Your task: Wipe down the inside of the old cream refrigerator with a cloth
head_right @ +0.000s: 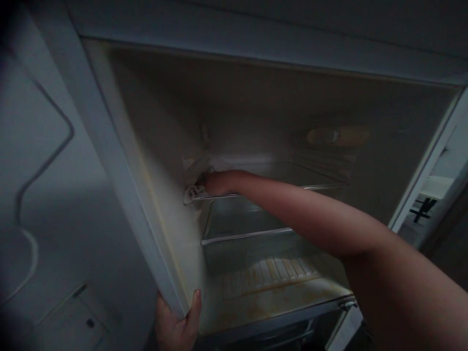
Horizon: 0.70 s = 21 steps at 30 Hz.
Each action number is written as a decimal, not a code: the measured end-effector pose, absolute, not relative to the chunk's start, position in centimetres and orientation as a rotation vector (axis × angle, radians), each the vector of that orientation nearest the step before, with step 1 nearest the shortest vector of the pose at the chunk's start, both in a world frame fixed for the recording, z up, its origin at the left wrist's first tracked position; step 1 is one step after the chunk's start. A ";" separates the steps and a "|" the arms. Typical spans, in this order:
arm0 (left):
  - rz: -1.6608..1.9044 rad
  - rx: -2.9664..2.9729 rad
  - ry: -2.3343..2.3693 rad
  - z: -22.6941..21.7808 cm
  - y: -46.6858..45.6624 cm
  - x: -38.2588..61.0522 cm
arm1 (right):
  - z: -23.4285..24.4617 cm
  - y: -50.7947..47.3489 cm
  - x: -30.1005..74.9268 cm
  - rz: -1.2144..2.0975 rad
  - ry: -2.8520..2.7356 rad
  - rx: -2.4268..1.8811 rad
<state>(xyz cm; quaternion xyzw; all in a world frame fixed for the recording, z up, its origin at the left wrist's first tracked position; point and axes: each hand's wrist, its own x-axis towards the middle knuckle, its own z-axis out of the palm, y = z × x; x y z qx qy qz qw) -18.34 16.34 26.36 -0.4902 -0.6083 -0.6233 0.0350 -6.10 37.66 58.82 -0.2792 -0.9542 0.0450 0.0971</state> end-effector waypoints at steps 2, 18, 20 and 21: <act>-1.905 -1.520 -1.879 26.4 16.3 -18.4 | 59.0 36.9 -6.7 0.150 -2.924 -0.763; -2.008 -1.509 -1.895 27.0 16.1 -17.7 | 54.4 32.9 14.3 -0.357 -2.454 -1.227; -1.976 -1.501 -1.904 27.2 16.1 -17.7 | 53.9 32.9 13.5 -0.529 -2.430 -1.247; -1.968 -1.496 -1.899 27.3 16.1 -17.6 | 53.9 32.8 12.5 -0.583 -2.441 -1.237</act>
